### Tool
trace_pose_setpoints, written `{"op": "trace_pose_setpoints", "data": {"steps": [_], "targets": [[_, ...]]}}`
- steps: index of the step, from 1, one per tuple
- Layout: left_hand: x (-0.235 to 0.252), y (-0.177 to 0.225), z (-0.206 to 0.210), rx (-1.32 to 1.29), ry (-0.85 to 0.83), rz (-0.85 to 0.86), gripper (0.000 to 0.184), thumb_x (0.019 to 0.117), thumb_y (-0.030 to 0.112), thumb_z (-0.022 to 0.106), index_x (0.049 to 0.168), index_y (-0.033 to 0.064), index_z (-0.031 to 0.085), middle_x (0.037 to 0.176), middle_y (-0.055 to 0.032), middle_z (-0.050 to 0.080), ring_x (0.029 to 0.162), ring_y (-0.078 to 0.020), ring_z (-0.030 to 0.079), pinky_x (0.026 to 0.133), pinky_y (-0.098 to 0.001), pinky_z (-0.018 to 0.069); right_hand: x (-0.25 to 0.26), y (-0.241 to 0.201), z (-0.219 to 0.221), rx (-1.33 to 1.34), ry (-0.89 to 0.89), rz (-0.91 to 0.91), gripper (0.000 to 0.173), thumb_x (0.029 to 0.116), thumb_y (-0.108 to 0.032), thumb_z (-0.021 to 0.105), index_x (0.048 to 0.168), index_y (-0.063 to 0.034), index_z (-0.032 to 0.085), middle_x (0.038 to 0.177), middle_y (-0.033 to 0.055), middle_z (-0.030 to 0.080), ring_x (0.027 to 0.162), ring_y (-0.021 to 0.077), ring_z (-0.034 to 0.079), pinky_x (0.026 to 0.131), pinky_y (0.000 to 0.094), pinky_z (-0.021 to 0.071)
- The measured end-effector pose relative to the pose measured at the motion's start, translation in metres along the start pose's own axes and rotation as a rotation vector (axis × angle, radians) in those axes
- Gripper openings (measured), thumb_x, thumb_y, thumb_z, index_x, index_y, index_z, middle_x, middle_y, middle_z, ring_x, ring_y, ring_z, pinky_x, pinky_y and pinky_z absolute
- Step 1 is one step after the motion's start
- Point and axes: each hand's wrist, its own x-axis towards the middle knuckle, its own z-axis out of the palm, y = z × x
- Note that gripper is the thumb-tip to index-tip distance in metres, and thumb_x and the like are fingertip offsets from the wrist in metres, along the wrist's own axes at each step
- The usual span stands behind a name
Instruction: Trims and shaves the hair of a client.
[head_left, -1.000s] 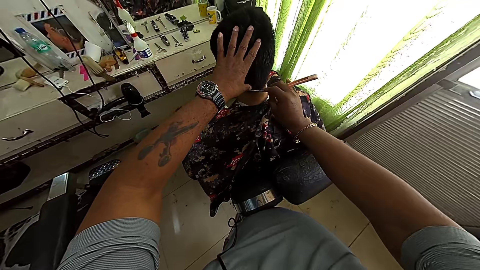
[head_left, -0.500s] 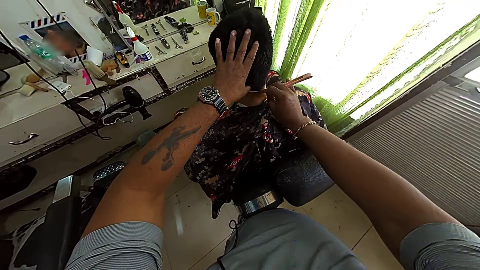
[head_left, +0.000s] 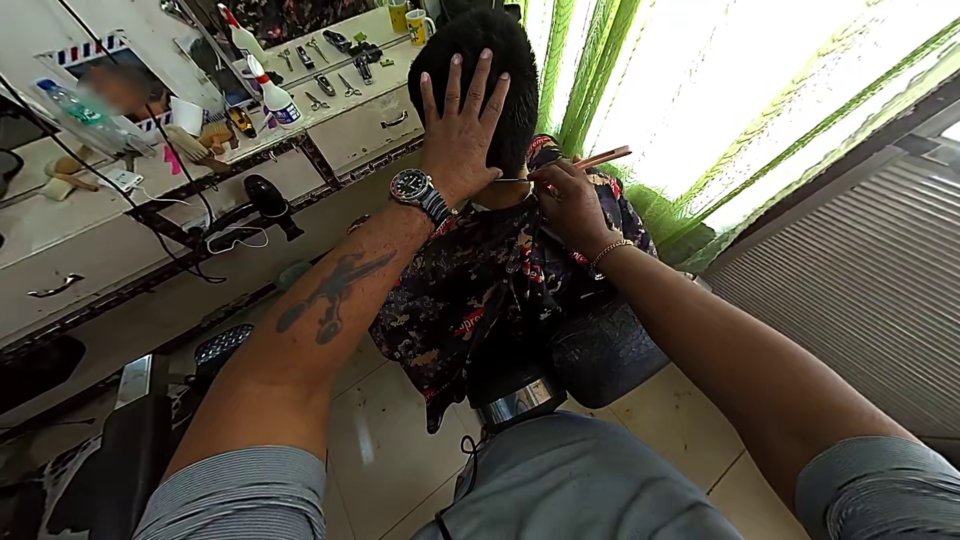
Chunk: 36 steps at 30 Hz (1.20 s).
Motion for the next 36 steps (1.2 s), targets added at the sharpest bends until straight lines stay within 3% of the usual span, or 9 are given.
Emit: {"op": "trace_pose_setpoints", "data": {"steps": [4,7,8,13,16,20,24,32,36], "targets": [[0.000,0.003,0.000,0.004,-0.005,-0.014,0.122,0.0744,0.051,0.085,0.167,0.0159,0.013,0.173,-0.0128,-0.004,0.157,-0.0441,-0.007,0.116,-0.0765,-0.0062,0.002,0.004,0.002,-0.011,-0.019,0.015,0.021,0.1001,-0.005,0.056,0.114,-0.0035,0.072,0.117,0.0154,0.069,0.111,0.0309,0.066,0.101,0.0515,0.0496],[0.000,0.005,0.000,-0.006,0.005,-0.022,0.119,0.0747,0.049,0.084,0.166,0.0147,0.016,0.174,-0.0127,-0.002,0.157,-0.0447,-0.005,0.116,-0.0764,-0.0053,0.005,0.004,0.002,-0.020,-0.037,0.026,0.022,0.1010,-0.007,0.055,0.113,-0.0046,0.073,0.114,0.0137,0.071,0.113,0.0291,0.067,0.115,0.0590,0.0352],[-0.001,0.006,0.001,-0.007,0.007,-0.024,0.119,0.0748,0.048,0.084,0.166,0.0146,0.016,0.174,-0.0127,-0.001,0.157,-0.0450,-0.005,0.116,-0.0762,-0.0049,0.006,0.005,0.002,-0.021,-0.046,0.021,0.022,0.1008,-0.007,0.054,0.112,-0.0049,0.073,0.113,0.0133,0.071,0.112,0.0288,0.067,0.114,0.0590,0.0348],[-0.001,0.006,0.001,0.001,0.001,-0.030,0.120,0.0752,0.047,0.084,0.166,0.0141,0.014,0.174,-0.0124,-0.003,0.157,-0.0443,-0.006,0.117,-0.0761,-0.0056,0.011,0.008,-0.004,-0.005,-0.109,0.001,0.021,0.0980,-0.006,0.057,0.111,-0.0048,0.074,0.110,0.0126,0.072,0.105,0.0282,0.067,0.104,0.0537,0.0439],[-0.001,0.005,0.003,0.004,0.010,-0.029,0.119,0.0753,0.047,0.084,0.166,0.0144,0.015,0.174,-0.0123,-0.002,0.157,-0.0439,-0.005,0.117,-0.0752,-0.0055,0.012,0.007,-0.006,0.039,-0.113,0.048,0.020,0.0974,-0.005,0.059,0.112,-0.0031,0.073,0.113,0.0149,0.070,0.108,0.0296,0.066,0.102,0.0518,0.0483],[0.000,0.002,0.003,0.005,0.002,-0.005,0.119,0.0761,0.048,0.083,0.166,0.0140,0.015,0.174,-0.0124,-0.002,0.157,-0.0444,-0.005,0.117,-0.0753,-0.0052,0.009,0.008,-0.006,0.010,-0.122,0.015,0.021,0.0986,-0.005,0.057,0.113,-0.0029,0.073,0.111,0.0154,0.070,0.105,0.0305,0.067,0.099,0.0511,0.0492],[-0.001,-0.025,-0.008,-0.030,-0.008,0.088,0.116,0.0776,0.053,0.082,0.166,0.0172,0.018,0.174,-0.0129,0.001,0.158,-0.0435,-0.003,0.118,-0.0743,-0.0043,0.007,-0.001,-0.021,0.090,-0.063,0.065,0.021,0.1006,-0.008,0.058,0.115,-0.0027,0.072,0.114,0.0150,0.070,0.105,0.0259,0.068,0.096,0.0430,0.0547],[-0.002,-0.032,-0.006,-0.004,-0.016,0.097,0.123,0.0729,0.054,0.085,0.167,0.0179,0.014,0.174,-0.0113,-0.003,0.157,-0.0439,-0.005,0.117,-0.0758,-0.0047,0.003,-0.034,-0.012,-0.175,-0.034,-0.071,0.024,0.0994,-0.001,0.054,0.112,-0.0040,0.074,0.117,0.0169,0.070,0.101,0.0370,0.070,0.085,0.0550,0.0564],[-0.003,-0.028,-0.005,0.003,-0.013,0.079,0.124,0.0733,0.053,0.086,0.167,0.0166,0.013,0.174,-0.0127,-0.002,0.157,-0.0450,-0.005,0.116,-0.0762,-0.0046,0.006,-0.041,-0.003,-0.246,-0.013,-0.102,0.026,0.0990,0.000,0.053,0.112,-0.0051,0.075,0.116,0.0168,0.071,0.098,0.0385,0.070,0.082,0.0548,0.0567]]}}
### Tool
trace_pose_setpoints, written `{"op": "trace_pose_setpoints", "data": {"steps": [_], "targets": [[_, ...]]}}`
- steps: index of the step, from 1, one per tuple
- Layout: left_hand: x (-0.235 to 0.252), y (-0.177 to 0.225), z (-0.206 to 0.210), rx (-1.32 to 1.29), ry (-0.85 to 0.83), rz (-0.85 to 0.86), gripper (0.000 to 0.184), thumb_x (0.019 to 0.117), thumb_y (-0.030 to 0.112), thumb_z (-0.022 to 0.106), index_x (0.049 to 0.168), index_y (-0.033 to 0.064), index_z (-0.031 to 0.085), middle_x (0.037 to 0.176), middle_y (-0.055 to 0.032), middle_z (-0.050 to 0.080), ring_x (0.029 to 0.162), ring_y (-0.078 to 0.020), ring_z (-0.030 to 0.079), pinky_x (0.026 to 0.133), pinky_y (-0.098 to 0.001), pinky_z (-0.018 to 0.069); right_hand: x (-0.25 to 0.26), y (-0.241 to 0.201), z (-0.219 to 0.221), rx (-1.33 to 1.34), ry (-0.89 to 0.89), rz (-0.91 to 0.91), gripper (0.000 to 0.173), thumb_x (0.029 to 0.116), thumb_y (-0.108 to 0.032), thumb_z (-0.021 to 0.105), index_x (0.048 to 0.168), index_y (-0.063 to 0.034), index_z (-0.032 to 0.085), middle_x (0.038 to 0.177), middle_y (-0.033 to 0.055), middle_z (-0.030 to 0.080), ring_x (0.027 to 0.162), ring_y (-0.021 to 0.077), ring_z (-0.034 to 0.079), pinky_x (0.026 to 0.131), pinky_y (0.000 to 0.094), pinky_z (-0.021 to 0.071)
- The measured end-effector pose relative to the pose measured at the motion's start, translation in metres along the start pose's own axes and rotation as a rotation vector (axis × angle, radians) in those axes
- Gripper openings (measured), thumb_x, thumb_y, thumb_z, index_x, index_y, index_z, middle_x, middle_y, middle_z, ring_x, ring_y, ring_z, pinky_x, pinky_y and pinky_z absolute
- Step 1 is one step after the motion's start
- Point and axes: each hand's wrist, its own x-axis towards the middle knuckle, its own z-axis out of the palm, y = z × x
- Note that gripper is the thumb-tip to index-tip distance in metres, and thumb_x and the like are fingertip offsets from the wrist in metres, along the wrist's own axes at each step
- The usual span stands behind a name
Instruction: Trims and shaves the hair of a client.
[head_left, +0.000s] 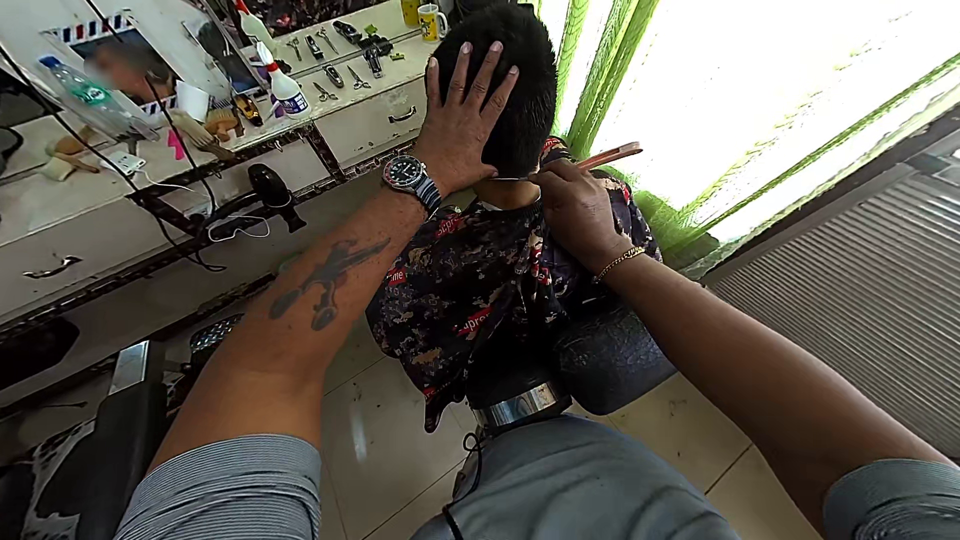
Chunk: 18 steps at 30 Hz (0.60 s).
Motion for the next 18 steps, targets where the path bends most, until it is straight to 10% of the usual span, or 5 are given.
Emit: {"op": "trace_pose_setpoints", "data": {"steps": [18], "targets": [[-0.004,0.005,0.012,-0.001,0.084,-0.003,0.120,0.0748,0.051,0.084,0.166,0.0152,0.015,0.174,-0.0120,0.000,0.158,-0.0437,-0.003,0.117,-0.0763,-0.0047,0.006,-0.005,0.003,-0.140,-0.077,-0.021,0.022,0.0979,0.001,0.055,0.108,-0.0023,0.073,0.112,0.0192,0.070,0.100,0.0411,0.069,0.083,0.0569,0.0553]]}}
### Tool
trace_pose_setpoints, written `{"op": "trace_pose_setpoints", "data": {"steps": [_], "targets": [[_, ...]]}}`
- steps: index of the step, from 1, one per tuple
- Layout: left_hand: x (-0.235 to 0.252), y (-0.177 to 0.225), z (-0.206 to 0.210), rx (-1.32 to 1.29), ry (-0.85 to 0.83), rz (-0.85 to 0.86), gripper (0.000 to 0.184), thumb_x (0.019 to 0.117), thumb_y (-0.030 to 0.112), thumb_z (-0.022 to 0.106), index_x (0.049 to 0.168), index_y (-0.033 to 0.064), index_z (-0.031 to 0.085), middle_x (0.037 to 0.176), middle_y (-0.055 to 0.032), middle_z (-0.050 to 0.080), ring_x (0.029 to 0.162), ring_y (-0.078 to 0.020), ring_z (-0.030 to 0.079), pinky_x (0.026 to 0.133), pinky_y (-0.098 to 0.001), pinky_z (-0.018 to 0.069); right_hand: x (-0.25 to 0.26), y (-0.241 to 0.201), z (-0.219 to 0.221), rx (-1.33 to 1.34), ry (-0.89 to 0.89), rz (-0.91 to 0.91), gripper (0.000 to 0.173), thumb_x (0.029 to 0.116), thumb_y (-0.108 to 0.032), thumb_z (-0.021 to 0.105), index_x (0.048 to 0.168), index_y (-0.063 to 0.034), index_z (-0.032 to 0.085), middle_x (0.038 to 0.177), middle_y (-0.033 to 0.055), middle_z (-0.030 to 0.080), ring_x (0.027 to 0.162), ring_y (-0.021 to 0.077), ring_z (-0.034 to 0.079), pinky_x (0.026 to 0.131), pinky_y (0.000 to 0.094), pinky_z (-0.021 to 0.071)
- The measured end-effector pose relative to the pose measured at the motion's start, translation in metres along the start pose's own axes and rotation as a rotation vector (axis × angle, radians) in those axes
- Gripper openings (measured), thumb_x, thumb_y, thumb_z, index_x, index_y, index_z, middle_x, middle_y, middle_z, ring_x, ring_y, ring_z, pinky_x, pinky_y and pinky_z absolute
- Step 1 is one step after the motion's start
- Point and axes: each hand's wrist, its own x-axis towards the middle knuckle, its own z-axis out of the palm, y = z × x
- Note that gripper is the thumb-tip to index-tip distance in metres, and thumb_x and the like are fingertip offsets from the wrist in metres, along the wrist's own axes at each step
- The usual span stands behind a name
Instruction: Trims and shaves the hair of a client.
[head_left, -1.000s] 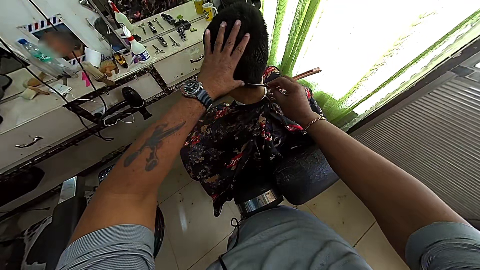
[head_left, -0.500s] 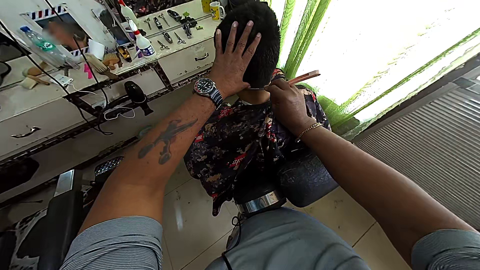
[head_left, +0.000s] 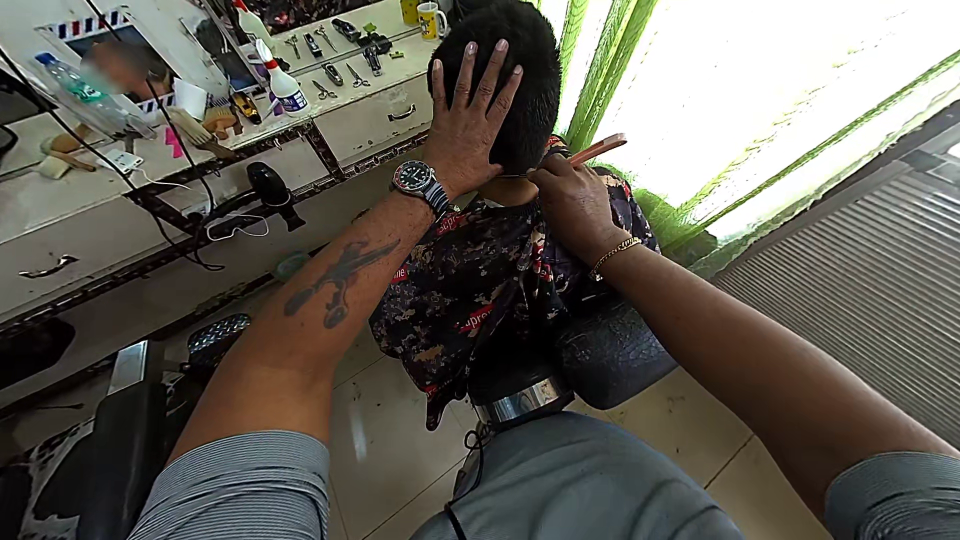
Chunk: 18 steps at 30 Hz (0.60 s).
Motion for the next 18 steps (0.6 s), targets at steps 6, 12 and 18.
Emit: {"op": "trace_pose_setpoints", "data": {"steps": [6,12,18], "targets": [[0.0003,0.0021,-0.0002,0.015,-0.003,-0.009,0.120,0.0753,0.048,0.084,0.167,0.0149,0.014,0.174,-0.0116,-0.001,0.158,-0.0427,-0.004,0.117,-0.0757,-0.0053,0.0014,0.0001,-0.0013,0.008,0.002,0.021,0.024,0.0960,0.003,0.055,0.110,-0.0027,0.074,0.112,0.0197,0.069,0.098,0.0415,0.069,0.079,0.0559,0.0563],[0.0011,0.0024,-0.0003,0.007,-0.004,-0.015,0.120,0.0746,0.046,0.085,0.167,0.0153,0.014,0.174,-0.0112,0.000,0.158,-0.0431,-0.004,0.117,-0.0764,-0.0049,0.0014,-0.0022,-0.0077,-0.007,-0.077,0.040,0.022,0.0971,0.001,0.055,0.110,-0.0021,0.073,0.112,0.0204,0.068,0.098,0.0422,0.069,0.078,0.0570,0.0562],[0.0021,0.0022,-0.0006,0.001,0.007,-0.012,0.120,0.0736,0.045,0.085,0.166,0.0156,0.016,0.174,-0.0107,0.001,0.158,-0.0430,-0.004,0.117,-0.0763,-0.0059,0.0022,-0.0015,-0.0090,-0.024,-0.077,0.041,0.021,0.0969,0.001,0.055,0.107,-0.0022,0.073,0.111,0.0200,0.068,0.095,0.0416,0.069,0.072,0.0559,0.0566]]}}
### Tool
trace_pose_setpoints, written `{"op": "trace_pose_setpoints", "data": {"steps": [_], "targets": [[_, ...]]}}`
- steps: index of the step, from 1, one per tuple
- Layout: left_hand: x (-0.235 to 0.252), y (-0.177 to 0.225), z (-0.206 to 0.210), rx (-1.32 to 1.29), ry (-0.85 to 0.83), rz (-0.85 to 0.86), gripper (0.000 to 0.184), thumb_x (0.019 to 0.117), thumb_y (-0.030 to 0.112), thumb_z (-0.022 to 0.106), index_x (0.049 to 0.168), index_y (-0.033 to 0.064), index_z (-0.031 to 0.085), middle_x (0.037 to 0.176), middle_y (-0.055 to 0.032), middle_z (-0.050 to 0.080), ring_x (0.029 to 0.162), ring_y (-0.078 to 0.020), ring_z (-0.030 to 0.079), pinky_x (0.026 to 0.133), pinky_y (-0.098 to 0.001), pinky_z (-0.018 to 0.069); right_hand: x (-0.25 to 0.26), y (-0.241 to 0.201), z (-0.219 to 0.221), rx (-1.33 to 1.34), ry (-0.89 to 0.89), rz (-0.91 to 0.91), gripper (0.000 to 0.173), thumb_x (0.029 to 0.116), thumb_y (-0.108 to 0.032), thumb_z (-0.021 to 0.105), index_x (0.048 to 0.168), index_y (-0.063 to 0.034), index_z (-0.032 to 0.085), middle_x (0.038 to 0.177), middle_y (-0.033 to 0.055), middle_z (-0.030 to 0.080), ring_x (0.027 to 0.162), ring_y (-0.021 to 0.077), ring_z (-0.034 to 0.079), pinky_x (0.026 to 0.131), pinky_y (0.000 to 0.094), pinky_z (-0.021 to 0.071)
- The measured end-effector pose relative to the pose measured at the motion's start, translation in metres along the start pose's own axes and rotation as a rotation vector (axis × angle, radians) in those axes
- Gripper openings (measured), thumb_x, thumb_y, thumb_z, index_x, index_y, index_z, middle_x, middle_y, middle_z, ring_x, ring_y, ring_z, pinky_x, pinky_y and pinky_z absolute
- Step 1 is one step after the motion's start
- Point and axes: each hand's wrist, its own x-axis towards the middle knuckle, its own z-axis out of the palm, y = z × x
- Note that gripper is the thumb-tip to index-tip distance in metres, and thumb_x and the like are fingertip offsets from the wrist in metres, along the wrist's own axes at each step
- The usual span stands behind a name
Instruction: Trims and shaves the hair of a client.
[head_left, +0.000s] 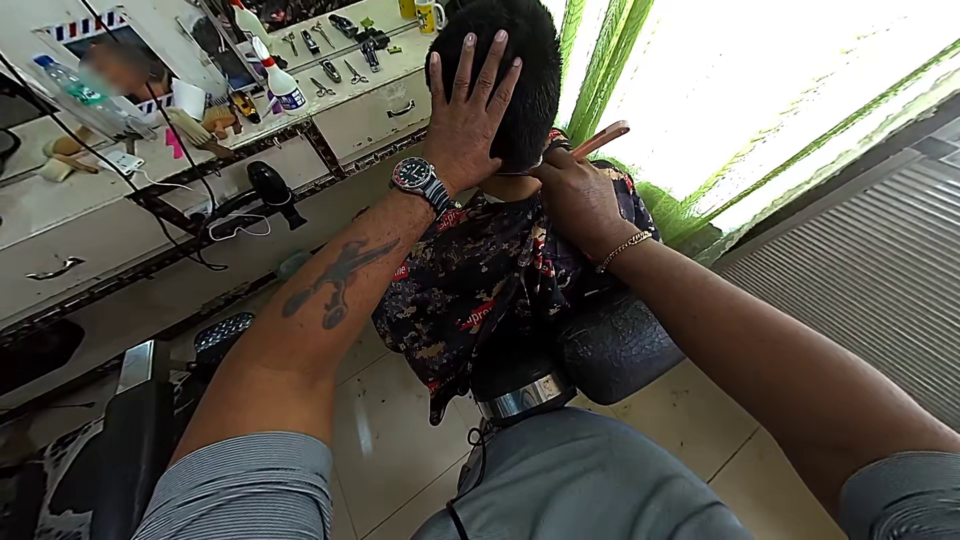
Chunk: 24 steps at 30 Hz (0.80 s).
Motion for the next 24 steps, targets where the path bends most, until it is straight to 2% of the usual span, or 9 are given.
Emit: {"op": "trace_pose_setpoints", "data": {"steps": [4,8,12,15,17,19,21,23,24], "targets": [[0.000,0.000,0.000,0.003,0.001,0.005,0.120,0.0740,0.045,0.085,0.166,0.0152,0.015,0.174,-0.0113,0.001,0.158,-0.0432,-0.003,0.116,-0.0766,-0.0052,0.002,0.000,-0.004,0.055,-0.021,0.023,0.022,0.0974,0.001,0.054,0.109,-0.0010,0.072,0.115,0.0207,0.068,0.101,0.0433,0.068,0.079,0.0579,0.0566],[0.000,0.001,-0.002,0.002,-0.015,-0.003,0.120,0.0742,0.044,0.085,0.167,0.0153,0.014,0.174,-0.0108,0.000,0.158,-0.0430,-0.004,0.116,-0.0765,-0.0057,0.002,0.001,-0.005,0.014,-0.047,0.017,0.021,0.0982,-0.001,0.053,0.108,-0.0030,0.072,0.113,0.0196,0.068,0.098,0.0418,0.069,0.074,0.0576,0.0566],[0.000,0.001,-0.002,0.007,-0.009,0.000,0.120,0.0742,0.045,0.085,0.166,0.0150,0.015,0.174,-0.0117,0.001,0.158,-0.0434,-0.003,0.116,-0.0768,-0.0048,0.004,-0.001,-0.012,0.041,-0.102,0.064,0.024,0.0994,-0.001,0.051,0.110,-0.0021,0.072,0.117,0.0200,0.067,0.103,0.0422,0.068,0.079,0.0591,0.0564],[0.001,-0.001,-0.002,0.010,-0.023,0.016,0.120,0.0746,0.047,0.084,0.167,0.0150,0.013,0.174,-0.0122,0.000,0.158,-0.0438,-0.004,0.116,-0.0769,-0.0056,0.004,0.004,-0.012,0.078,-0.125,0.040,0.023,0.0992,0.000,0.051,0.110,-0.0011,0.072,0.114,0.0207,0.067,0.102,0.0423,0.068,0.081,0.0592,0.0560],[-0.001,-0.004,-0.006,-0.012,-0.028,0.033,0.119,0.0756,0.048,0.084,0.167,0.0155,0.014,0.174,-0.0128,0.001,0.158,-0.0439,-0.003,0.117,-0.0764,-0.0047,0.001,0.012,-0.012,0.186,-0.158,0.051,0.024,0.0994,-0.001,0.052,0.113,-0.0019,0.072,0.116,0.0194,0.068,0.104,0.0390,0.068,0.087,0.0575,0.0553],[-0.008,-0.012,-0.018,-0.089,0.038,0.000,0.113,0.0783,0.049,0.082,0.166,0.0170,0.018,0.173,-0.0129,0.005,0.158,-0.0414,0.001,0.119,-0.0737,-0.0016,-0.004,0.022,-0.019,0.383,-0.152,0.173,0.025,0.1017,-0.007,0.054,0.119,-0.0042,0.071,0.121,0.0161,0.067,0.106,0.0294,0.069,0.094,0.0495,0.0562],[-0.030,-0.023,-0.027,-0.242,0.178,-0.144,0.102,0.0845,0.055,0.075,0.164,0.0156,0.026,0.172,-0.0137,0.014,0.158,-0.0384,0.008,0.123,-0.0698,0.0052,-0.017,0.026,-0.031,0.529,-0.137,0.342,0.024,0.1029,-0.013,0.057,0.123,-0.0067,0.069,0.116,0.0132,0.068,0.094,0.0232,0.069,0.087,0.0453,0.0571],[-0.062,-0.022,-0.015,-0.498,0.295,-0.315,0.099,0.0880,0.061,0.070,0.161,0.0081,0.031,0.170,-0.0176,0.020,0.158,-0.0350,0.014,0.125,-0.0642,0.0115,-0.041,0.012,-0.040,0.589,-0.146,0.395,0.022,0.1045,-0.013,0.056,0.124,-0.0069,0.064,0.102,0.0148,0.070,0.077,0.0250,0.068,0.071,0.0480,0.0583],[-0.079,-0.013,-0.002,-0.624,0.305,-0.391,0.101,0.0874,0.064,0.069,0.160,0.0057,0.032,0.169,-0.0189,0.021,0.157,-0.0341,0.017,0.126,-0.0626,0.0147,-0.052,0.002,-0.039,0.602,-0.171,0.401,0.021,0.1053,-0.014,0.056,0.124,-0.0072,0.063,0.099,0.0147,0.070,0.072,0.0252,0.067,0.066,0.0482,0.0592]]}}
